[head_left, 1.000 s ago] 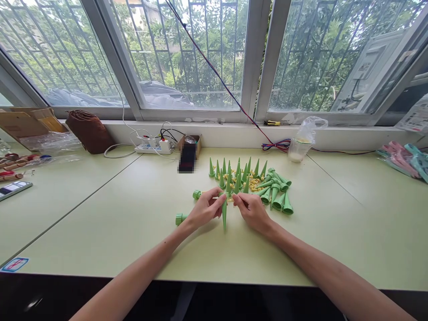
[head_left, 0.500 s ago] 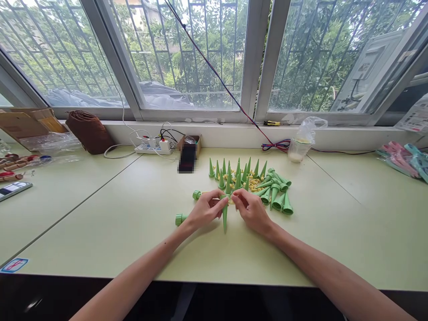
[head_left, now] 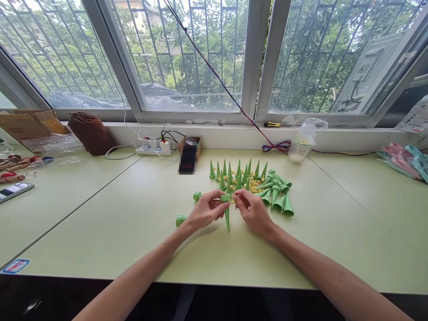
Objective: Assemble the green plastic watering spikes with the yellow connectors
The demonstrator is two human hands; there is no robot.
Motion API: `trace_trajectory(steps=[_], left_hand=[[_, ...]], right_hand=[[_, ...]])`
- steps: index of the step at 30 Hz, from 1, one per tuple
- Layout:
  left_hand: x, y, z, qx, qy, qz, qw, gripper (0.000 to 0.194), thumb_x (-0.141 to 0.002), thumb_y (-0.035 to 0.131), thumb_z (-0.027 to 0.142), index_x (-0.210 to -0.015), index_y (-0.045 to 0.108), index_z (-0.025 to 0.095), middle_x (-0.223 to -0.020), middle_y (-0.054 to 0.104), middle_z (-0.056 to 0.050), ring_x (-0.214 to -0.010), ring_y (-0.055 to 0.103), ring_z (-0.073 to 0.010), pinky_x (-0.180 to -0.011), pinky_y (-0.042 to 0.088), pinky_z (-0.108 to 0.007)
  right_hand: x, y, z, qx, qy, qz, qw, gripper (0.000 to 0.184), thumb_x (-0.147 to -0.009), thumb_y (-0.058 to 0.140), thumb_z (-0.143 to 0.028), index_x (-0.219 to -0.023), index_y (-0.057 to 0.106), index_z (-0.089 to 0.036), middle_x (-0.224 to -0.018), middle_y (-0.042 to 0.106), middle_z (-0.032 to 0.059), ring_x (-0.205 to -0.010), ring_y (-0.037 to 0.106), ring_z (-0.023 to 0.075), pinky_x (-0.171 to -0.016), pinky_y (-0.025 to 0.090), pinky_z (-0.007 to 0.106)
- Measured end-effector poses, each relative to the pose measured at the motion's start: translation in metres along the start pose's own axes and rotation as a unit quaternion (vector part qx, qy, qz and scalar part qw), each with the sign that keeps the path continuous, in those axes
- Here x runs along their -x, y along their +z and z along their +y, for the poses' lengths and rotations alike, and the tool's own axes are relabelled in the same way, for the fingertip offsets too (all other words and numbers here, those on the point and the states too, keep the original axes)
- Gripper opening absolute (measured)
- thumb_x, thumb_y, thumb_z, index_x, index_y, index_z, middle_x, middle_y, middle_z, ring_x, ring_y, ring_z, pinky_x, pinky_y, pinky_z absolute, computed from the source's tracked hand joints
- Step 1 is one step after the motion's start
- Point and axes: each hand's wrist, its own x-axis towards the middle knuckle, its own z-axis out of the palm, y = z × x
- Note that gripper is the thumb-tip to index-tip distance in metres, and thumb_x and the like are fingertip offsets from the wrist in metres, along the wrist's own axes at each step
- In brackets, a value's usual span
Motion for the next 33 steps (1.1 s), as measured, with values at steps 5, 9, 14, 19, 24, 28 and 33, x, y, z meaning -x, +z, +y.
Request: trace_trajectory(steps=[5,9,14,19,24,28,33], left_hand=[[-0.0017,-0.0029,0.0047,0.043,-0.003,0.018,0.999,0.031,-0.084,0.068,0.042,-0.088,0.053,0.015,-0.058,0.052,0.004,-0.046,0.050,-0.0089,-0.043,0.034,-0.020],[-0.0021,-0.0042,0.0043,0.058,-0.006,0.020,0.998,0.032,-0.083,0.069,0.043,-0.088,0.055,0.015,-0.059,0.052,0.004,-0.047,0.050,-0.0086,-0.043,0.035,-0.021],[-0.0021,-0.0044,0.0013,0.054,-0.010,0.011,0.998,0.032,-0.084,0.068,0.044,-0.089,0.057,0.014,-0.058,0.052,0.004,-0.047,0.049,-0.0082,-0.044,0.035,-0.020],[-0.0011,-0.0042,0.0037,0.048,-0.007,0.003,0.999,0.031,-0.084,0.069,0.042,-0.090,0.058,0.014,-0.060,0.055,0.003,-0.048,0.052,-0.0086,-0.047,0.037,-0.021],[-0.0006,-0.0044,0.0057,0.066,0.004,-0.019,0.998,0.028,-0.085,0.068,0.038,-0.093,0.058,0.014,-0.068,0.058,0.001,-0.051,0.056,-0.0089,-0.053,0.042,-0.023],[-0.0013,-0.0038,0.0055,0.075,0.011,-0.021,0.997,0.028,-0.085,0.068,0.038,-0.092,0.057,0.014,-0.072,0.059,0.000,-0.052,0.057,-0.0093,-0.052,0.043,-0.023],[-0.0028,-0.0034,0.0041,0.075,0.021,-0.021,0.997,0.030,-0.082,0.072,0.038,-0.092,0.058,0.014,-0.071,0.058,0.001,-0.052,0.056,-0.0094,-0.051,0.044,-0.023]], right_hand=[[-0.0003,0.0002,-0.0033,-0.012,-0.016,-0.004,1.000,0.025,-0.094,0.054,-0.031,-0.114,0.060,-0.017,-0.091,0.065,0.0053,-0.057,0.055,0.0108,-0.051,0.044,0.023],[-0.0004,0.0009,-0.0006,-0.022,-0.022,-0.011,0.999,0.025,-0.094,0.054,-0.028,-0.115,0.061,-0.017,-0.097,0.067,0.0074,-0.058,0.056,0.0114,-0.052,0.046,0.024],[-0.0002,0.0020,0.0046,-0.037,-0.008,-0.011,0.999,0.022,-0.094,0.055,-0.027,-0.111,0.063,-0.015,-0.088,0.067,0.0064,-0.057,0.056,0.0122,-0.053,0.046,0.025],[0.0001,0.0018,0.0055,-0.038,-0.003,-0.012,0.999,0.022,-0.095,0.053,-0.028,-0.108,0.064,-0.014,-0.079,0.065,0.0046,-0.055,0.054,0.0125,-0.054,0.046,0.026],[-0.0004,0.0009,0.0057,-0.033,0.003,-0.009,0.999,0.020,-0.095,0.052,-0.029,-0.101,0.064,-0.015,-0.069,0.060,0.0018,-0.055,0.053,0.0131,-0.054,0.045,0.025],[-0.0006,0.0006,0.0054,-0.034,0.008,-0.013,0.999,0.019,-0.096,0.051,-0.031,-0.097,0.064,-0.016,-0.068,0.059,0.0016,-0.056,0.053,0.0134,-0.054,0.044,0.025],[-0.0004,-0.0005,0.0050,-0.021,0.005,-0.025,0.999,0.021,-0.097,0.049,-0.030,-0.089,0.062,-0.016,-0.064,0.056,-0.0001,-0.055,0.051,0.0128,-0.055,0.041,0.024]])
